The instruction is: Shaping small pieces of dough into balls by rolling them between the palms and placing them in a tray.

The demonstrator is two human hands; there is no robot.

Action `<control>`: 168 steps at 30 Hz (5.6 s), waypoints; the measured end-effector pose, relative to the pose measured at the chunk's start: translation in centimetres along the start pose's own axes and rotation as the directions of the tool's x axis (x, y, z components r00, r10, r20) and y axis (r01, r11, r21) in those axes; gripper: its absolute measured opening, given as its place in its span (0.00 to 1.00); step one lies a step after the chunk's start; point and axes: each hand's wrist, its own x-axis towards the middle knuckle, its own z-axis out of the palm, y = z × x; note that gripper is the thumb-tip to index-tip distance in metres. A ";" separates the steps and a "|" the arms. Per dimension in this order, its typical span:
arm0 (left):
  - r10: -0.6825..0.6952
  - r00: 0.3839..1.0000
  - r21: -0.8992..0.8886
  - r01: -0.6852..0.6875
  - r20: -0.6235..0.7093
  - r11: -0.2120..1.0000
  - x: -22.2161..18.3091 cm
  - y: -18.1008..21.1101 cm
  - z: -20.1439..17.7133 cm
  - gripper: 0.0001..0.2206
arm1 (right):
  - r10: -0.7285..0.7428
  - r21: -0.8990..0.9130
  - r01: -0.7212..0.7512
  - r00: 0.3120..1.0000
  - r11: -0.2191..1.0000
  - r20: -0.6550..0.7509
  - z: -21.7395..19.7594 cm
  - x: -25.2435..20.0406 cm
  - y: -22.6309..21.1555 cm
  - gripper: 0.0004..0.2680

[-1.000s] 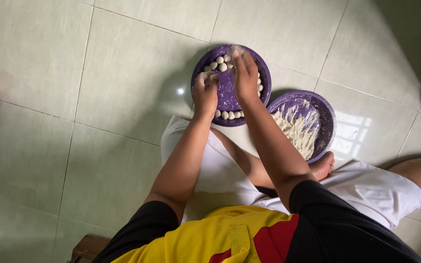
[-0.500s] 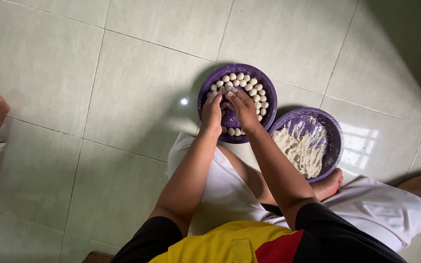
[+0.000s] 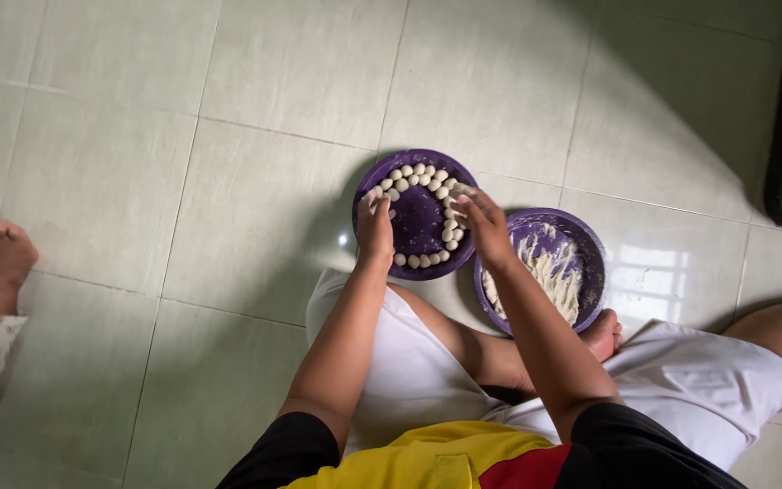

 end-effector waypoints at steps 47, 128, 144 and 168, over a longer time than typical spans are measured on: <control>-0.055 0.526 0.500 -0.832 0.849 -0.240 -16.7 -12.7 8.4 0.34 | -0.421 -0.984 0.176 0.893 0.008 0.156 -20.0 -13.6 11.7 0.16; -0.146 0.719 0.150 0.058 0.680 0.987 -15.1 -12.6 7.5 0.25 | -0.148 0.076 0.145 0.988 0.987 0.043 -16.8 -17.5 3.7 0.09; -0.177 0.710 0.212 0.039 0.682 0.976 -14.9 -12.8 8.0 0.17 | -0.207 -0.207 0.198 0.978 0.958 -0.027 -16.4 -16.5 6.1 0.06; -0.160 0.725 0.247 -0.015 0.670 0.969 -15.0 -13.0 8.7 0.15 | -0.514 -0.554 0.450 0.857 0.701 0.047 -15.9 -18.6 4.0 0.07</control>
